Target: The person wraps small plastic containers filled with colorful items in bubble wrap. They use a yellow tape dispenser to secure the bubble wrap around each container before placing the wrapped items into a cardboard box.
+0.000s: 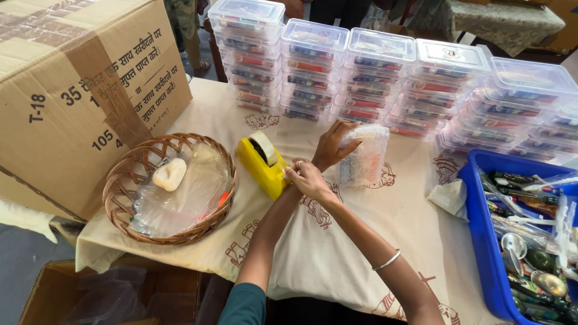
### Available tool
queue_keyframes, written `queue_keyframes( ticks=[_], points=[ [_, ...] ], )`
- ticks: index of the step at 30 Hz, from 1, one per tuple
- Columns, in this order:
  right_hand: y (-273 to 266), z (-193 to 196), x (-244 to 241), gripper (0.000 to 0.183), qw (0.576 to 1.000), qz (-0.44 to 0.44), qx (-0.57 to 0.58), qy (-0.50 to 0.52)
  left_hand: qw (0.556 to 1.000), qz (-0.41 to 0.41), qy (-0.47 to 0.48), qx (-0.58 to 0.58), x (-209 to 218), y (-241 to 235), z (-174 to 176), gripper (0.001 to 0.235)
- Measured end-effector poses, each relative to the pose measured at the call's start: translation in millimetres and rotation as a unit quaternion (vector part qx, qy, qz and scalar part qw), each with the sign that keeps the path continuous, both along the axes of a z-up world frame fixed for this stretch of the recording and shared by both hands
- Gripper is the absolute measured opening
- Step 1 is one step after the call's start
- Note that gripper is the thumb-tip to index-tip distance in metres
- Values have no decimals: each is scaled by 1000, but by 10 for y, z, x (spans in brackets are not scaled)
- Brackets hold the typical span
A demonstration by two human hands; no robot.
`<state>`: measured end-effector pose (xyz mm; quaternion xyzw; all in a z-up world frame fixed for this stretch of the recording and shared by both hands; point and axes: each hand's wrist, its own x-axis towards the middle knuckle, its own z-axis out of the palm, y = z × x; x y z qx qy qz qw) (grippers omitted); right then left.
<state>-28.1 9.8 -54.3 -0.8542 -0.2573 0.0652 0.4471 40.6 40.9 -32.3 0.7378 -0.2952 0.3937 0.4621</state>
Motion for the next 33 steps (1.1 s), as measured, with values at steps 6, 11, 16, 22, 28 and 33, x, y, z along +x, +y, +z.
queue_keyframes(
  ticks=[6, 11, 16, 22, 28, 33],
  points=[
    [-69, 113, 12, 47, 999, 8, 13, 43, 998, 43, -34, -37, -89, 34, -50, 45],
    [-141, -181, 225, 48, 978, 31, 54, 198, 986, 152, -30, -54, -389, -174, -67, 50],
    [-198, -365, 213, 51, 955, 28, 79, 286, 982, 182, -41, -22, -648, -475, -3, 58],
    [-234, -290, 14, 54, 950, 5, 43, 309, 982, 164, -64, -60, -826, -629, 95, 54],
    [-164, -297, 16, 51, 970, 9, 12, 243, 981, 174, -32, -74, -753, -615, 78, 51],
    [-147, -191, -63, 46, 985, -22, -5, 169, 980, 184, -31, -75, -733, -611, 81, 51]
  ],
)
